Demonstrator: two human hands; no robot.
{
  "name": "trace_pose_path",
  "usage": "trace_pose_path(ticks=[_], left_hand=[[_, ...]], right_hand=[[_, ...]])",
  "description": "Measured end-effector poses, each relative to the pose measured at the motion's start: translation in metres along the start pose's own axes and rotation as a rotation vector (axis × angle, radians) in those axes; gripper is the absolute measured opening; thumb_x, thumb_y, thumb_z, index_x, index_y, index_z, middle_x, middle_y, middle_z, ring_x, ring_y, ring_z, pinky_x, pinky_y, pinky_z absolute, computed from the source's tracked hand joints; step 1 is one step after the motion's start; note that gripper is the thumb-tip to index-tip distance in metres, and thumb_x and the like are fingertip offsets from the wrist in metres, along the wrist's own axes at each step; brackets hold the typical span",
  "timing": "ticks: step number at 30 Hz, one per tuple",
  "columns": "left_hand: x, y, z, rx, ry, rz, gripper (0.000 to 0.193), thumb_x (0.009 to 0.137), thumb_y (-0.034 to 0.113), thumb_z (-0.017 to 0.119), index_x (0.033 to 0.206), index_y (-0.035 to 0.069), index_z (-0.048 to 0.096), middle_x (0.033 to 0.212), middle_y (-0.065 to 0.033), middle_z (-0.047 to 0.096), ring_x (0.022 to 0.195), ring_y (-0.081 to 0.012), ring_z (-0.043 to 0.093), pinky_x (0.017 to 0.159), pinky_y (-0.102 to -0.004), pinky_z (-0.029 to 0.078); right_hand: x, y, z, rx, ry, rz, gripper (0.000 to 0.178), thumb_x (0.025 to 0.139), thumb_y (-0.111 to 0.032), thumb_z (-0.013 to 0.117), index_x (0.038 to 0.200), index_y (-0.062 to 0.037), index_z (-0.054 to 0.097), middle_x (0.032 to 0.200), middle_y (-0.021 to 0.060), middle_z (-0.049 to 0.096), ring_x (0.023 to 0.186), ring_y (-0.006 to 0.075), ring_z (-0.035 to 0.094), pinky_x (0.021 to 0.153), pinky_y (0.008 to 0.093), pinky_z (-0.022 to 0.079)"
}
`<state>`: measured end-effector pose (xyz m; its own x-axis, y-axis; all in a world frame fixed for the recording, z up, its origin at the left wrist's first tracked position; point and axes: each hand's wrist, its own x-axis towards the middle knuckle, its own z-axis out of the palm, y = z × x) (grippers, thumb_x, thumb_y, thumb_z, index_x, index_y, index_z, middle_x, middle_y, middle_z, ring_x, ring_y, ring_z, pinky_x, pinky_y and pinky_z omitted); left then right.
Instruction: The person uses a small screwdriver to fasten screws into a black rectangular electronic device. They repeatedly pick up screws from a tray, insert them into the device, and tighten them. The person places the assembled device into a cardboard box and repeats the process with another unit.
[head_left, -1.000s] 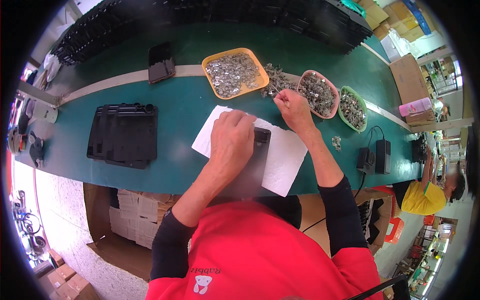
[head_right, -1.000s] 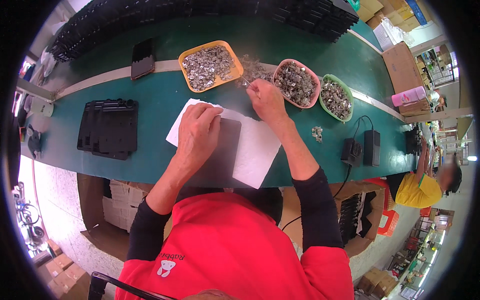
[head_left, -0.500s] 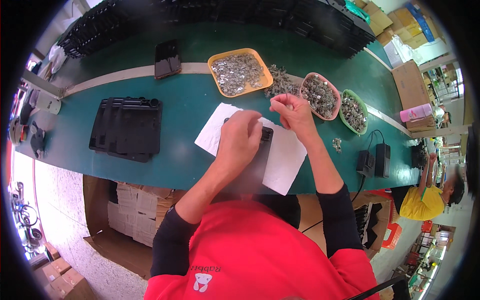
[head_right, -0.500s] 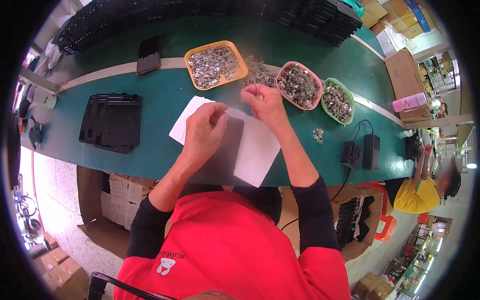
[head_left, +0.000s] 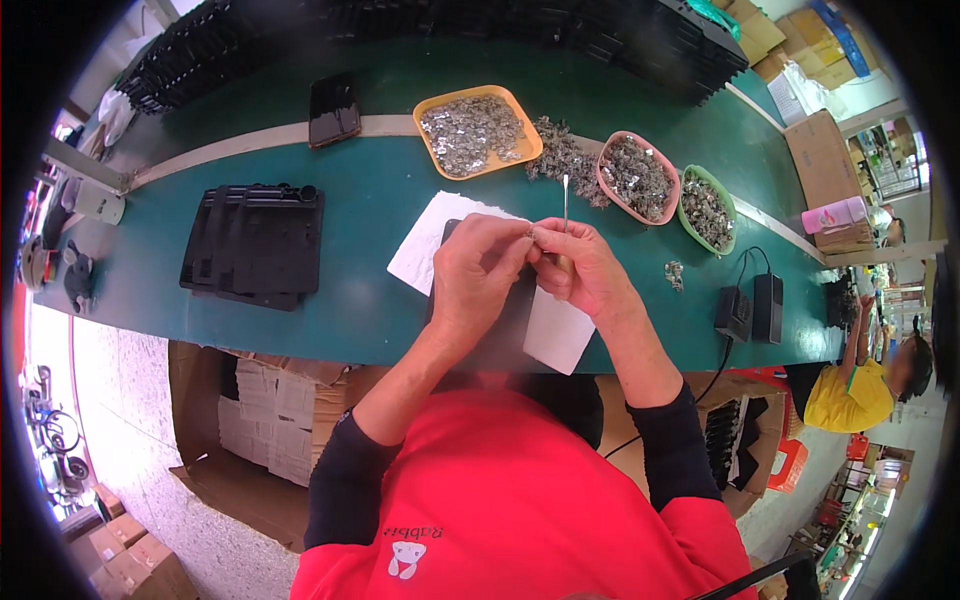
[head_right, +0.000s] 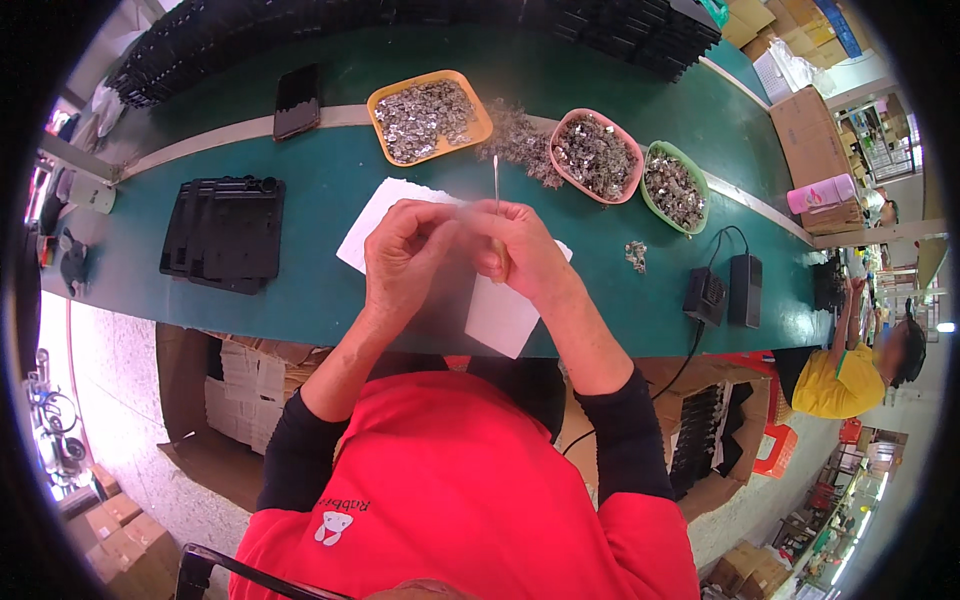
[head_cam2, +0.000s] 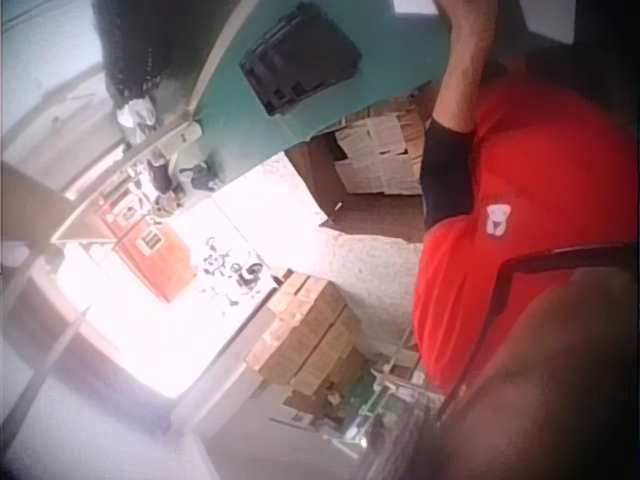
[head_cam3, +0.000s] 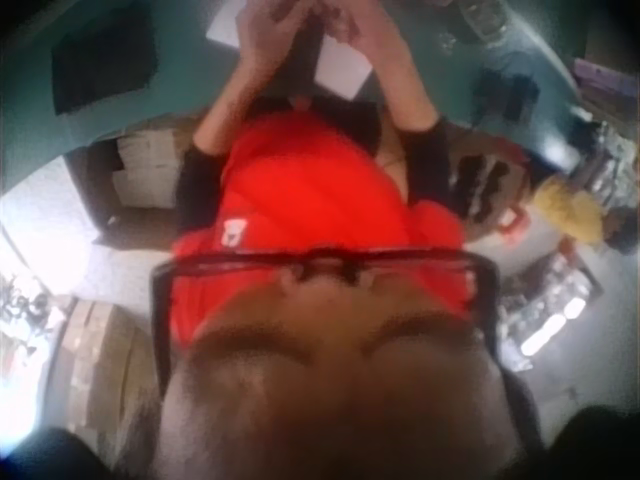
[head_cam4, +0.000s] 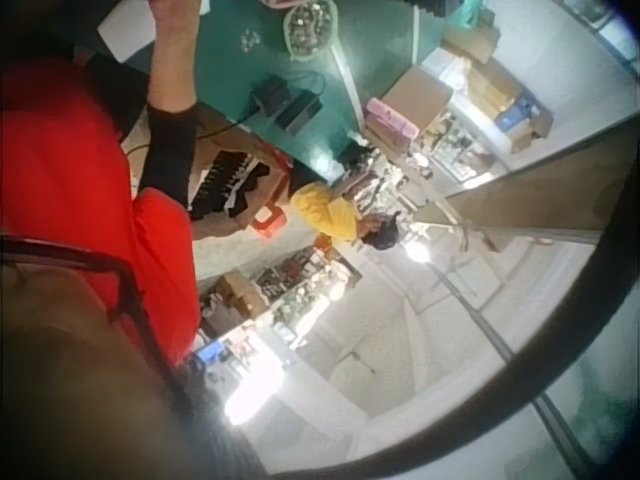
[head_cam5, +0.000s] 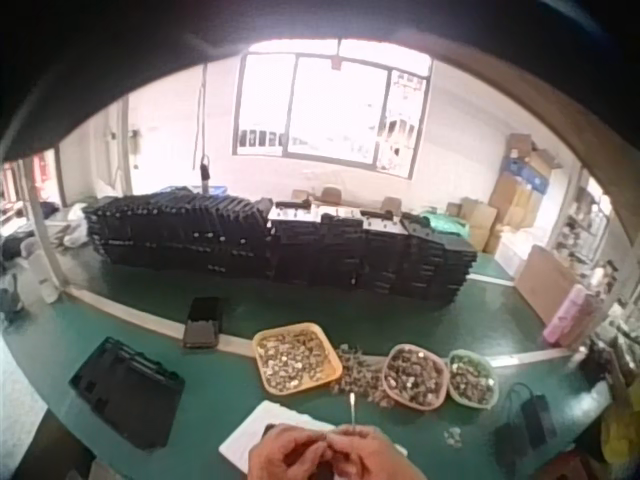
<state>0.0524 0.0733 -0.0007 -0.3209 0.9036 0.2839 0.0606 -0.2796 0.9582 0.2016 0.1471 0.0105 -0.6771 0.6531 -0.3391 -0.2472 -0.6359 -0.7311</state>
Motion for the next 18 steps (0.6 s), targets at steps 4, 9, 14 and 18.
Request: trace_pose_path(ticks=[4, 9, 14, 18], left_hand=[[-0.006, 0.002, -0.002, 0.028, -0.002, -0.032, 0.011, 0.087, -0.002, 0.064, 0.097, 0.0, 0.065, 0.096, -0.0039, 0.06, 0.077, -0.0085, 0.061, 0.064, -0.0211, 0.05], [-0.009, -0.003, -0.004, 0.283, 0.102, 0.278, 0.014, 0.085, -0.003, 0.065, 0.097, 0.001, 0.066, 0.094, -0.0058, 0.061, 0.078, -0.01, 0.062, 0.064, -0.0217, 0.05], [-0.018, 0.002, -0.012, 0.345, 0.121, 0.244, 0.014, 0.085, -0.002, 0.065, 0.098, 0.002, 0.066, 0.089, -0.0075, 0.063, 0.076, -0.0148, 0.064, 0.064, -0.0254, 0.051], [-0.02, 0.004, -0.028, 0.124, 0.151, -0.081, 0.011, 0.089, -0.001, 0.061, 0.1, -0.001, 0.062, 0.088, -0.005, 0.063, 0.074, -0.01, 0.063, 0.062, -0.0225, 0.053]], right_hand=[[-0.001, 0.007, 0.004, -0.078, 0.052, -0.077, 0.01, 0.091, -0.012, 0.061, 0.093, -0.0031, 0.062, 0.074, 0.005, 0.064, 0.043, 0.0073, 0.047, 0.035, 0.0207, 0.032], [-0.006, 0.016, 0.02, -0.021, 0.113, -0.107, 0.009, 0.091, -0.012, 0.061, 0.094, -0.0041, 0.062, 0.074, 0.0046, 0.064, 0.042, 0.0082, 0.047, 0.035, 0.0218, 0.032], [-0.008, 0.025, 0.028, -0.064, 0.091, -0.089, 0.011, 0.09, -0.013, 0.062, 0.095, -0.0039, 0.065, 0.076, 0.0043, 0.064, 0.045, 0.0089, 0.05, 0.039, 0.0231, 0.036], [0.002, 0.024, 0.017, -0.912, 0.269, -0.648, 0.017, 0.088, -0.016, 0.065, 0.097, -0.0011, 0.068, 0.078, 0.0061, 0.066, 0.055, 0.0125, 0.056, 0.049, 0.0265, 0.044]])
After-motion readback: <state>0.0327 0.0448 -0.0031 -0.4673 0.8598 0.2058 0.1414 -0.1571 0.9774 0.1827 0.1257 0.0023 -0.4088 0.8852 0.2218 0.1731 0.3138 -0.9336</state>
